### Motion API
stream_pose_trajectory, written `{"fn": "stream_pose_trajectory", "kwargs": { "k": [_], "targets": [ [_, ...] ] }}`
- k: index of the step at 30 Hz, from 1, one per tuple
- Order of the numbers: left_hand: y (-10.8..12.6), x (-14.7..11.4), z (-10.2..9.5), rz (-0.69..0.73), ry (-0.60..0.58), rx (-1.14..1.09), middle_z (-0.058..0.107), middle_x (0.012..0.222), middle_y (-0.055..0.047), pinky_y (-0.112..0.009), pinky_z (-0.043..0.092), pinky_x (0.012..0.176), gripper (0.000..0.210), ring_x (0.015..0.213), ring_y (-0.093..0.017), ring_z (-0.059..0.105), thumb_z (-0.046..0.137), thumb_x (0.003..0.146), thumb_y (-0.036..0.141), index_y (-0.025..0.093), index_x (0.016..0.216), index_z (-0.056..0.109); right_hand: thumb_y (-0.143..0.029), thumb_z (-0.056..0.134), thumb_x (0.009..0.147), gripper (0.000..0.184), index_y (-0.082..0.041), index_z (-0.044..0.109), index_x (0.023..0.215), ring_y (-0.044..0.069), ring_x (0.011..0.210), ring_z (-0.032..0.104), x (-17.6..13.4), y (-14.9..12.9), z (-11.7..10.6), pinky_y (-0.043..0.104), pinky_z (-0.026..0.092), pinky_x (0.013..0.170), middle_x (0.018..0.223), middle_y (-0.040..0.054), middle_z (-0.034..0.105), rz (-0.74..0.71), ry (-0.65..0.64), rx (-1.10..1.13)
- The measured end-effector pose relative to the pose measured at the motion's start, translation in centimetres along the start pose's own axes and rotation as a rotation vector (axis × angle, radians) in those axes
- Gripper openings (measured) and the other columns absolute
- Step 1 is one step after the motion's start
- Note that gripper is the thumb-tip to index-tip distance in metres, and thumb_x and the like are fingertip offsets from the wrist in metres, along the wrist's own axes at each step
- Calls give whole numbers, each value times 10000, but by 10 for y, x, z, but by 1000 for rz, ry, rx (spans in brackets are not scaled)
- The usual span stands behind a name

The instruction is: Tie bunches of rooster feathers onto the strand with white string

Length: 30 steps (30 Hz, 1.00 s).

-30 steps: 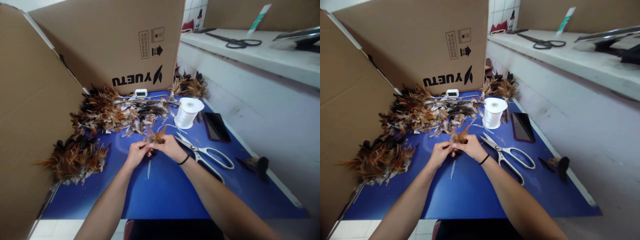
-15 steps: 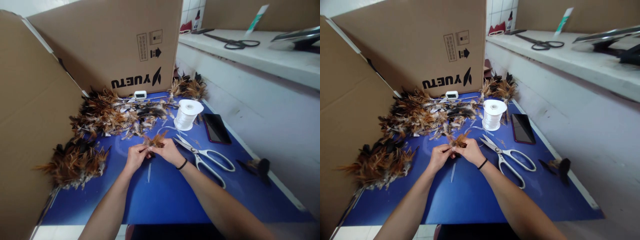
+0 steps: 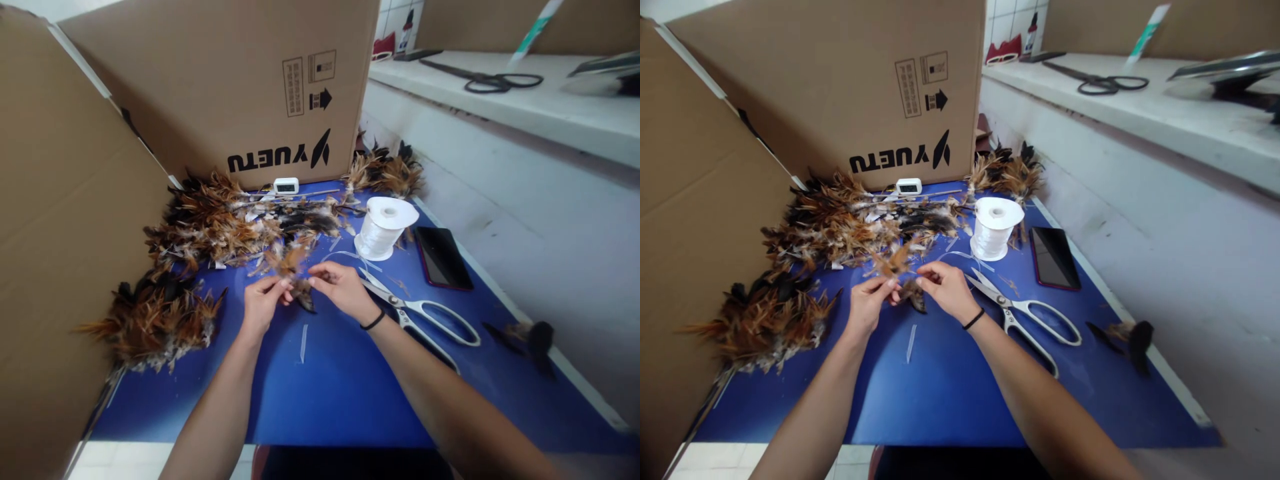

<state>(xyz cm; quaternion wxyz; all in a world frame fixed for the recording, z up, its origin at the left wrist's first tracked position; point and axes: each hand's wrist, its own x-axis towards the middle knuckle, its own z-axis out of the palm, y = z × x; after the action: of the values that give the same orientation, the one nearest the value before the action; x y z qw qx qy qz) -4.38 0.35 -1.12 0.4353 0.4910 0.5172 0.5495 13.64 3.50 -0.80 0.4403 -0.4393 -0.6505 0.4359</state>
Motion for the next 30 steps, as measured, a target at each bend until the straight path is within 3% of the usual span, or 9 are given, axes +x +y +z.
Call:
{"fn": "stream_pose_trajectory", "kwargs": {
  "k": [3,9,12,16,19,23,30],
  "targets": [
    [-2,8,-6,-6,139,-139,619,530,-8,-202,432,445,187,448,-90,527,716,691,317,131,685,708,-178,573,780,129,-159,684,844,125,675,581,19,-3,-2,251,460,665,788,34,657,-146,53,-254],
    [-5,16,-12,2,248,-272,629,568,-14,-178,410,431,198,452,-67,511,757,634,301,121,688,695,-92,473,834,238,-150,691,910,165,901,592,58,-8,17,255,427,830,934,84,652,-280,-169,-690],
    [-5,19,-16,18,308,-322,627,582,-11,-174,406,434,217,443,-57,503,770,615,303,120,695,686,-132,460,856,230,-148,672,944,188,979,573,69,-9,36,266,415,864,976,100,635,-280,-228,-833],
    [-6,24,-21,25,365,-357,627,610,-10,-167,394,429,236,442,-48,498,775,610,309,118,707,675,-328,516,854,283,-140,630,1032,242,972,583,78,-10,59,308,446,803,1062,133,604,-187,-198,-939],
    [-6,25,-24,20,390,-370,626,612,-9,-164,385,425,238,439,-44,492,772,614,309,117,711,669,-290,507,854,256,-149,632,1026,242,961,596,83,-9,67,307,447,777,1067,137,611,-138,-227,-957],
    [-8,27,-24,4,392,-379,626,609,-9,-166,385,425,257,438,-46,492,772,612,321,115,721,665,-206,452,875,220,-157,642,974,202,932,610,83,-8,57,271,431,786,996,108,649,-136,-242,-930],
    [-14,31,-26,3,402,-384,622,610,-5,-165,374,427,259,438,-43,487,766,620,330,116,714,654,-222,479,876,187,-159,638,951,171,860,609,71,-13,10,248,414,760,901,68,673,-139,-183,-808]
  ]
}}
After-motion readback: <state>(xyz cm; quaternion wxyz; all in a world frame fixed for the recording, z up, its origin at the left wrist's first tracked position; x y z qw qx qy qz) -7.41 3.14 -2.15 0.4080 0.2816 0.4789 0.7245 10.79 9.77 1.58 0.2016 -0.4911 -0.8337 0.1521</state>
